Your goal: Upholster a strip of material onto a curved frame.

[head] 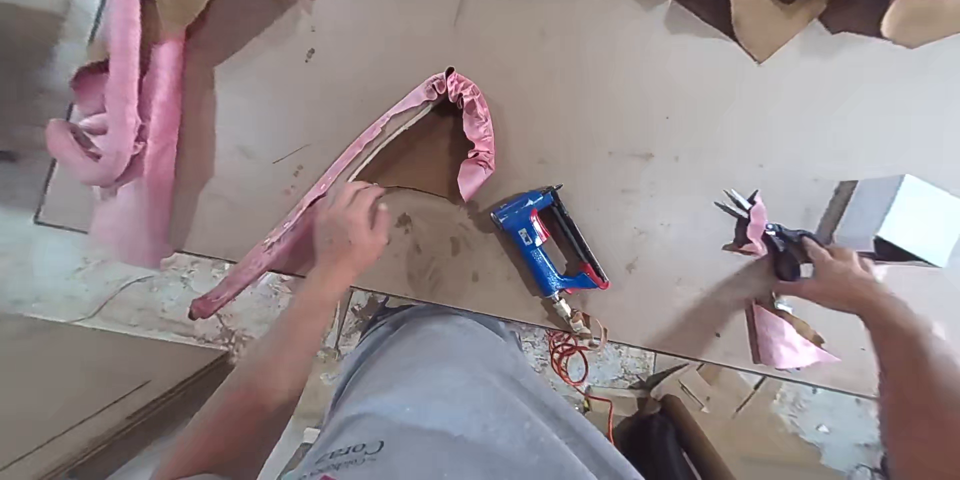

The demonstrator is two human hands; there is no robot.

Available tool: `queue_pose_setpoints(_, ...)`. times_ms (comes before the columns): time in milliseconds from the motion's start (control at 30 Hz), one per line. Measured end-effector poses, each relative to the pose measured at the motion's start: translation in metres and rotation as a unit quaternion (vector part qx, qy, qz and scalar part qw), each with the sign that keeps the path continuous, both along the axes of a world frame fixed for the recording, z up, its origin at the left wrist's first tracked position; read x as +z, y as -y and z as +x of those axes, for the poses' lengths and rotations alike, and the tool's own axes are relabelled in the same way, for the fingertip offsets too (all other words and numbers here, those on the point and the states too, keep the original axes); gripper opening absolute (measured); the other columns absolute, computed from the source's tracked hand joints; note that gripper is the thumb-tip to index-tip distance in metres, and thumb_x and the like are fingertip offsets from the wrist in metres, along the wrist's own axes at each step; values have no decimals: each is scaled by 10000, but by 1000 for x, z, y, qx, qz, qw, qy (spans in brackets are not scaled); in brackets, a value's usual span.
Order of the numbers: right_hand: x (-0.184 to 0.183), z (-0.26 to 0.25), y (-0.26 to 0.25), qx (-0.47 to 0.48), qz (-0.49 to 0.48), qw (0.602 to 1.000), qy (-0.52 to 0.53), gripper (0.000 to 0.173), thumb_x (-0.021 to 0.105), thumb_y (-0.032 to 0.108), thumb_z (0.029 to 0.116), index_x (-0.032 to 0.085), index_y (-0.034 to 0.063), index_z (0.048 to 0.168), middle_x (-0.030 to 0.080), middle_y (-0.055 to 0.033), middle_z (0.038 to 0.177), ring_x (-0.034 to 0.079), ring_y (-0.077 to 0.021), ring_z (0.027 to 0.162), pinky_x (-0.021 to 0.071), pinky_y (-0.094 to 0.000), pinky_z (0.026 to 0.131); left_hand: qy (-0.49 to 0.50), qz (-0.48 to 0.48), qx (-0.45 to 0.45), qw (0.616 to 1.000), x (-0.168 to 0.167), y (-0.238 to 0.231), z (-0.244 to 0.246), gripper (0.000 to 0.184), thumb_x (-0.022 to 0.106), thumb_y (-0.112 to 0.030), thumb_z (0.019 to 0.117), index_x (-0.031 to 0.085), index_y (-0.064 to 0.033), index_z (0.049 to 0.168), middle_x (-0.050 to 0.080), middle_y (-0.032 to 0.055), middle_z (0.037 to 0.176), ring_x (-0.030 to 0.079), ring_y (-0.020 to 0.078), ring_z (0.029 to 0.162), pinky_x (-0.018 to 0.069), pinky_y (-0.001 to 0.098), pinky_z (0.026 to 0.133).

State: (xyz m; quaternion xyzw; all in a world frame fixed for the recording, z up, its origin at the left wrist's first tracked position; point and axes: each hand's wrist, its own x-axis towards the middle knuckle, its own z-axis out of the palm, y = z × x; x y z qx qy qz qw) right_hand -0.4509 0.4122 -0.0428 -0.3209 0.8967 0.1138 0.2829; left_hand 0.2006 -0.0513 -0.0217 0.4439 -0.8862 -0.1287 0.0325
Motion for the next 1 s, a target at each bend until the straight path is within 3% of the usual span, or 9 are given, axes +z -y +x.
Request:
queue_pose_setpoints(133,-10,42,2,-86,-61,992,-76,700,831,455,801,636,-14,1282,613,-370,1241,550,-578,1209,395,-793,986,11,90,-1,996,-17,-21,-100,534,474,-513,1018,652,-134,1348,582,119,1442,487,330,1391,376,593,1129)
queue_pose_setpoints(300,2,70,41,-201,-12,977,-62,590,809,389,782,668,-82,1109,641,-378,1128,609,-566,1100,434,-792,881,-90,141,-126,978,-14,-63,-159,462,508,-391,1030,594,-173,1428,571,52,1482,507,247,1393,402,510,1144)
queue_pose_setpoints(400,2,70,55,-245,-56,968,-23,459,711,341,860,705,-28,1134,670,-325,1116,648,-498,1034,483,-730,870,-133,109,-229,958,-23,-70,-145,381,488,-327,1041,686,-146,1312,594,48,1465,514,224,1395,404,462,1158)
queue_pose_setpoints(467,1,74,66,-198,-31,977,-73,426,728,337,862,718,-53,1031,670,-358,1089,630,-548,1066,440,-779,879,-170,59,-257,949,-24,-58,-118,348,478,-300,1049,727,-137,1230,661,49,1374,587,209,1319,436,445,1137)
queue_pose_setpoints(700,23,149,86,-244,40,959,-141,470,696,356,879,682,-96,1010,652,-375,1109,621,-552,1101,457,-761,887,-145,-25,-205,968,-15,59,8,355,483,-297,1033,747,-83,1135,717,109,1232,653,287,1211,477,504,1074)
queue_pose_setpoints(767,26,176,92,-326,-39,932,-153,486,618,357,949,673,-102,1097,658,-342,1161,636,-480,1124,476,-687,937,-136,-23,-207,969,-16,88,33,354,508,-315,1016,731,-73,1146,703,123,1251,644,308,1218,456,531,1082)
queue_pose_setpoints(867,47,236,116,-426,-294,854,-62,397,511,234,1021,546,-31,1315,676,-125,1041,701,-177,823,610,-368,741,-104,4,-253,962,-23,111,37,349,590,-319,964,713,-84,1192,655,140,1329,590,343,1286,416,585,1098)
queue_pose_setpoints(933,64,310,151,-427,-382,817,63,339,490,195,1034,547,24,1321,683,-39,979,693,-129,790,608,-319,697,-88,26,-307,947,-32,111,22,364,651,-281,931,699,-80,1231,646,169,1319,575,373,1295,406,624,1094)
queue_pose_setpoints(1000,67,410,197,-410,-379,809,186,314,514,282,1037,619,38,1203,703,-10,870,684,-123,738,595,-308,637,-73,15,-357,931,-41,107,3,370,645,-241,925,682,-71,1252,665,178,1245,599,382,1236,419,613,1075)
